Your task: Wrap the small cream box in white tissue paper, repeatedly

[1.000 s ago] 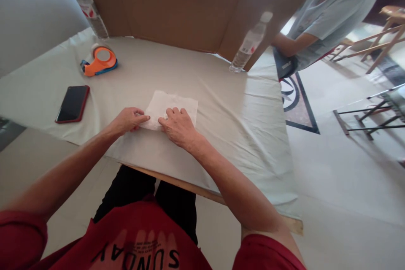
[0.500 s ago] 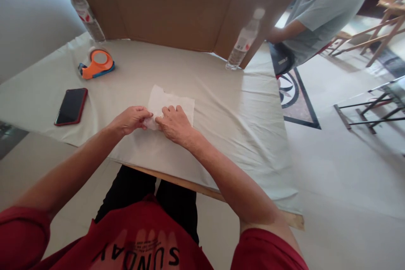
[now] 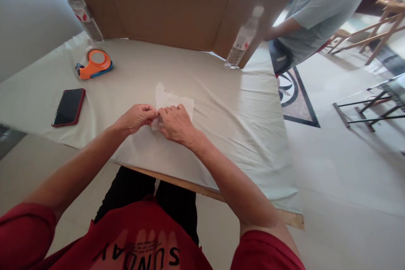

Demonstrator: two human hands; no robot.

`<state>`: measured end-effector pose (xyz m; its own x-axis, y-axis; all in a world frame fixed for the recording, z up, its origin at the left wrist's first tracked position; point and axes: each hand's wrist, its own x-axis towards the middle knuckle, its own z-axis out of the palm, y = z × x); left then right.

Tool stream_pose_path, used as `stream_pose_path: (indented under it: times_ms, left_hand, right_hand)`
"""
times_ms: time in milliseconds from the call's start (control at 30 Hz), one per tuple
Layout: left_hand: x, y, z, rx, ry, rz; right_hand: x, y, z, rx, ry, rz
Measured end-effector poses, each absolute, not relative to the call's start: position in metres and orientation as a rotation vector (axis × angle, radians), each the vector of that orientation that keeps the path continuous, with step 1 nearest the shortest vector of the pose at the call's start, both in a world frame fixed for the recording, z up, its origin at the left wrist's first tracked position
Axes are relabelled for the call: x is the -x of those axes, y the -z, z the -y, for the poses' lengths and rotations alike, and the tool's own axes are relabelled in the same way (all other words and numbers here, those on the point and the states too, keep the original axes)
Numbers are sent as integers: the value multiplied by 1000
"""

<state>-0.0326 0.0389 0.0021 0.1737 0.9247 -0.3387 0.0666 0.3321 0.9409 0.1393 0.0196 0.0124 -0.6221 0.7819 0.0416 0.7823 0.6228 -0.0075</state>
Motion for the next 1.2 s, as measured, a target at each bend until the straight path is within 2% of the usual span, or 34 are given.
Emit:
stream_pose_path:
  times_ms: [267, 400, 500, 600, 767, 1200]
  left_hand:
    - [35, -18, -40, -1241, -577, -1165]
    - [33, -10, -36, -1500, -570, -1218]
    - [30, 0, -33, -1820, -575, -1254]
    - [31, 10, -32, -2136, -610, -1242]
    - [36, 23, -34, -2377, -688, -1151]
    - [36, 22, -38, -2544, -670, -1004]
  right_hand:
    - [-151, -13, -16, 1342, -266, 2664]
    - [-177, -4, -9, 1297, -347, 2304]
    - [-202, 6, 0, 1530, -411, 1944]
    - [-217, 16, 8, 1789, -664, 1768]
    - [-209, 26, 7, 1862, -1015, 1555]
    - [-186, 31, -6, 1738, -1141, 1317]
